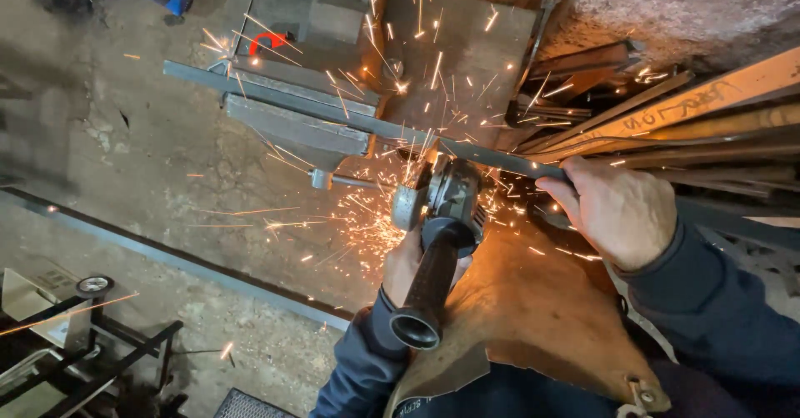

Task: Measuring, cutting with an angle grinder, and fitting metal strips onto a mesh frame in a workshop.

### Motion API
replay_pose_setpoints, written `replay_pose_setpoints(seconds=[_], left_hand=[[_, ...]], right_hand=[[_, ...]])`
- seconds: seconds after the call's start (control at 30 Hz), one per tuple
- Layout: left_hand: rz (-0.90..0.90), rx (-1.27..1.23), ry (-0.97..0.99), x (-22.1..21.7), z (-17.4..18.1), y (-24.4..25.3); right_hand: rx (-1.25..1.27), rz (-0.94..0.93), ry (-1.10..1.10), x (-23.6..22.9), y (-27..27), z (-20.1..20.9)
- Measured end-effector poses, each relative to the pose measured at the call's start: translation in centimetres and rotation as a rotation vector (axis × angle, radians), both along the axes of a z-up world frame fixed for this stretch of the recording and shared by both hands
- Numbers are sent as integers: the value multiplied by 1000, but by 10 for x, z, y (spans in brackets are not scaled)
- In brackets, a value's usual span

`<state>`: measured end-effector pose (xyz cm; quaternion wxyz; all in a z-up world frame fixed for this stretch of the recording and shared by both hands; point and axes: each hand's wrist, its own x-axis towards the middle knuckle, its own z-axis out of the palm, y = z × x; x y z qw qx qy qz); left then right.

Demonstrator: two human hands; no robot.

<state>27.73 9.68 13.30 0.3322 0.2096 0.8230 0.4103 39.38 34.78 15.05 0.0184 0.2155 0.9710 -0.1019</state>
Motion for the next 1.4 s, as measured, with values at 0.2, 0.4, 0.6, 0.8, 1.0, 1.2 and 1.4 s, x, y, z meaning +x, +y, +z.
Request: replay_pose_setpoints(seconds=[0.2, 0.4, 0.6, 0.8, 1.0, 1.2, 1.4], left_hand=[[-14, 51, 17, 1, -7, -4], [-41, 15, 115, 1, -6, -4], [-47, 43, 43, -2, -1, -2], [-10, 22, -19, -1, 5, 2], [-15, 71, 30, -1, 6, 2], [-18, 87, 66, 0, 2, 0], [-24, 100, 61, -1, 1, 1]], right_hand=[[-52, -16, -39, -4, 1, 7], [-48, 6, 80, -2, -1, 9], [32, 16, 18, 0, 1, 1], [31, 21, 4, -1, 2, 0], [35, 4, -16, 1, 1, -1], [2, -8, 37, 1, 2, -2], [-31, 14, 109, 2, 3, -2]])
